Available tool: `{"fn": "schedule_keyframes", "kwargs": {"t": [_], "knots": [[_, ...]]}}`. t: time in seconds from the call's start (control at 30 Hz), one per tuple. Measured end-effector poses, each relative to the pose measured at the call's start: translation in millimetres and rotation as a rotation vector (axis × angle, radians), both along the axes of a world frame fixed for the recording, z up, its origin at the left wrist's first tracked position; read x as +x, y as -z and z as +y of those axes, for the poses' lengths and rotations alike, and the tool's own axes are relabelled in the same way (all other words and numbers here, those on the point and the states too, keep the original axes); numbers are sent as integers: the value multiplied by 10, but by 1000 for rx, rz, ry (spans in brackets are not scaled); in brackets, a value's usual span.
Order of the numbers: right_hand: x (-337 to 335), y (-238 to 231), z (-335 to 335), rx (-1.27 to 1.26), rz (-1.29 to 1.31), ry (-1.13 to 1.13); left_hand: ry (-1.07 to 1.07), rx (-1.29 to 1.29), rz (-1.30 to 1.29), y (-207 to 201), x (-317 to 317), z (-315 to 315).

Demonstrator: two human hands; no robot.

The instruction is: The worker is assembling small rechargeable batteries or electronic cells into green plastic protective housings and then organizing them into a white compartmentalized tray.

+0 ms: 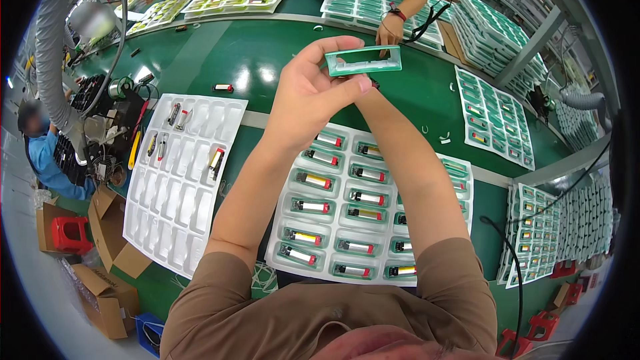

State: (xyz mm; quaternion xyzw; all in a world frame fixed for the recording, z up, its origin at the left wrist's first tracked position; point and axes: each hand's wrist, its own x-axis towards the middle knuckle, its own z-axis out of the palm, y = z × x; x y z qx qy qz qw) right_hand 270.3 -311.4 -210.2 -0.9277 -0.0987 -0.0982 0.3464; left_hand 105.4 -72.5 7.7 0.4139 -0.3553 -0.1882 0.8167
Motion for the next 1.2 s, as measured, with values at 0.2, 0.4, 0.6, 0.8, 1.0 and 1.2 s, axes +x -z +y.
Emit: {"fn": "schedule_keyframes", "kwargs": {"t": [0.2,0.4,0.6,0.8,1.0,1.2], "knots": [[-428,-281,-69,375,135,-78,-86,60,-81,109,-29,-62],[-2225,-1855,10,757,121,-36,167,-20,114,189,-109,-131],[-3387,-2070,-268,1131,14,-17,598,-160,533,280,-228,-261],[-3831,-1892,-357,1381,18,-40,690,-147,693,320,-387,-361],[-3898,-1864,-230,1330,25,5,556,345,219,454,-485,-300],[-3881,-1840,-126,1122,-145,120,467,456,67,522,-407,-427]]}}
